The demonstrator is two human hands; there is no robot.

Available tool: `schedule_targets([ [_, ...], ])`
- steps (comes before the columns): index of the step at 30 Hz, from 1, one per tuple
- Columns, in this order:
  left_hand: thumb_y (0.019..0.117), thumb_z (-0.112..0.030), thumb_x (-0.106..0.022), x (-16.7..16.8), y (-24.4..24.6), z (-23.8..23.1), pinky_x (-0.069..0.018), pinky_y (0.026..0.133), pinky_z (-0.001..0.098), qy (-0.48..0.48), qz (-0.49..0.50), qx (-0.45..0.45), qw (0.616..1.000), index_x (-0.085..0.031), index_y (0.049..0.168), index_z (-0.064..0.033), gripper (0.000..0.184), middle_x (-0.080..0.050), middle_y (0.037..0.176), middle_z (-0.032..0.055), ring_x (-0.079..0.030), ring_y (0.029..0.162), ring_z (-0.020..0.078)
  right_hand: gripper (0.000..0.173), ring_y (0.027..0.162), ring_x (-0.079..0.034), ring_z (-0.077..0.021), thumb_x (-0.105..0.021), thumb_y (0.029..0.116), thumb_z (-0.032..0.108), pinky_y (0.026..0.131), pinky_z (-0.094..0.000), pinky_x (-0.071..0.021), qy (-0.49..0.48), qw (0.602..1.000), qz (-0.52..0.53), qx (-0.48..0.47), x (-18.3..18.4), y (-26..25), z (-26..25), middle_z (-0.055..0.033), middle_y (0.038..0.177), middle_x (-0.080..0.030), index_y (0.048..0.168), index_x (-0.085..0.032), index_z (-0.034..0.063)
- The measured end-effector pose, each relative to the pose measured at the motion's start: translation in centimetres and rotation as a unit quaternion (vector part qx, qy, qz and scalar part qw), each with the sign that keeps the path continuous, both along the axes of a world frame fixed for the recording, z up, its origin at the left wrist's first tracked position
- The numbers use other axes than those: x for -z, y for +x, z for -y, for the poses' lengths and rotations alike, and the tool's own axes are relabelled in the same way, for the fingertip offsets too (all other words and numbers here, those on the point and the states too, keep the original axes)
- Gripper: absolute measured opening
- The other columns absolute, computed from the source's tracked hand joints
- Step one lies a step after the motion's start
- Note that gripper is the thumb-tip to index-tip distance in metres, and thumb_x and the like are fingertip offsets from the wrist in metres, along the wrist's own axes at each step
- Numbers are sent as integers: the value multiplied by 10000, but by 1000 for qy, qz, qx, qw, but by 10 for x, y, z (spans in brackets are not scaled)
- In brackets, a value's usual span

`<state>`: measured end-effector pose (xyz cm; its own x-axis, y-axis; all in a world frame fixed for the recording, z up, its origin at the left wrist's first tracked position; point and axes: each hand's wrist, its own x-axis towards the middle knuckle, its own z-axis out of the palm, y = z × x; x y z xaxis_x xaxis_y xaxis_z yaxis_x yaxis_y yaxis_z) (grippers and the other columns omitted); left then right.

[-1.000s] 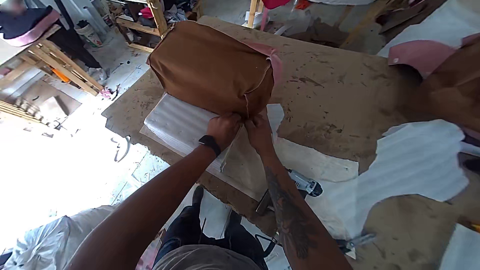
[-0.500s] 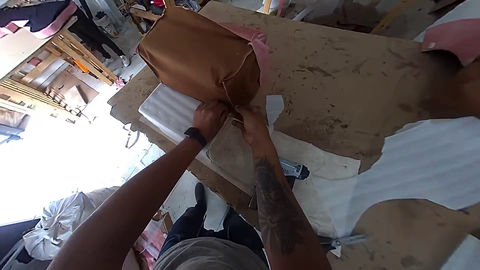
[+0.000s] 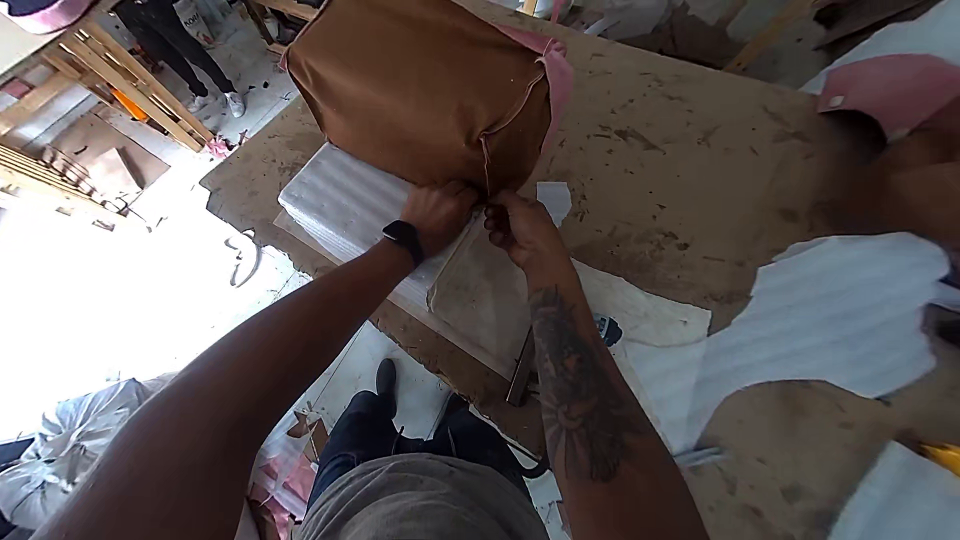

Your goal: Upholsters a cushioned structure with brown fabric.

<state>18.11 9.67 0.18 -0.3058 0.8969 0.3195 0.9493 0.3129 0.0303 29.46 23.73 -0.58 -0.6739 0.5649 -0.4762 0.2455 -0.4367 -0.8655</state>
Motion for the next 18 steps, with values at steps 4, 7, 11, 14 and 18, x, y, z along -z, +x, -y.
schedule_targets([
  [4,1032,-256,-531,4,-2,2,-598,707,464,24,29,13,999,-716,1018,-124,227,-723,1019,55,-723,894,246,133,603,-609,-124,-654,897,187,474,-256,-454,32,996,78,-10,-9,-12,-8,-55,812,-670,983,-646,85],
  [7,1034,-262,-522,6,-6,2,-597,696,469,22,38,34,998,-715,1026,-127,236,-721,1021,55,-723,878,246,164,572,-600,-143,-658,870,93,458,-269,-466,36,993,105,27,-11,-18,-5,-86,786,-650,1023,-614,57],
  [11,1040,-259,-504,6,-15,3,-598,709,479,10,39,69,997,-712,1031,-118,252,-722,1035,62,-725,893,255,209,617,-611,-164,-683,807,32,485,-310,-478,82,982,147,84,-21,-30,7,-98,821,-657,1005,-618,47],
  [14,1043,-257,-501,1,-20,0,-593,710,498,-15,34,94,995,-707,1051,-108,254,-723,1043,80,-725,907,283,233,668,-646,-184,-692,777,7,532,-350,-519,103,976,150,122,-17,-36,10,-110,857,-676,999,-628,34],
  [18,1054,-247,-480,-3,-21,0,-589,729,521,-53,63,106,991,-691,1083,-110,254,-719,1069,89,-721,939,302,111,529,-519,-130,-662,863,111,447,-294,-392,143,962,210,97,-9,-38,13,-60,737,-615,959,-623,70],
])
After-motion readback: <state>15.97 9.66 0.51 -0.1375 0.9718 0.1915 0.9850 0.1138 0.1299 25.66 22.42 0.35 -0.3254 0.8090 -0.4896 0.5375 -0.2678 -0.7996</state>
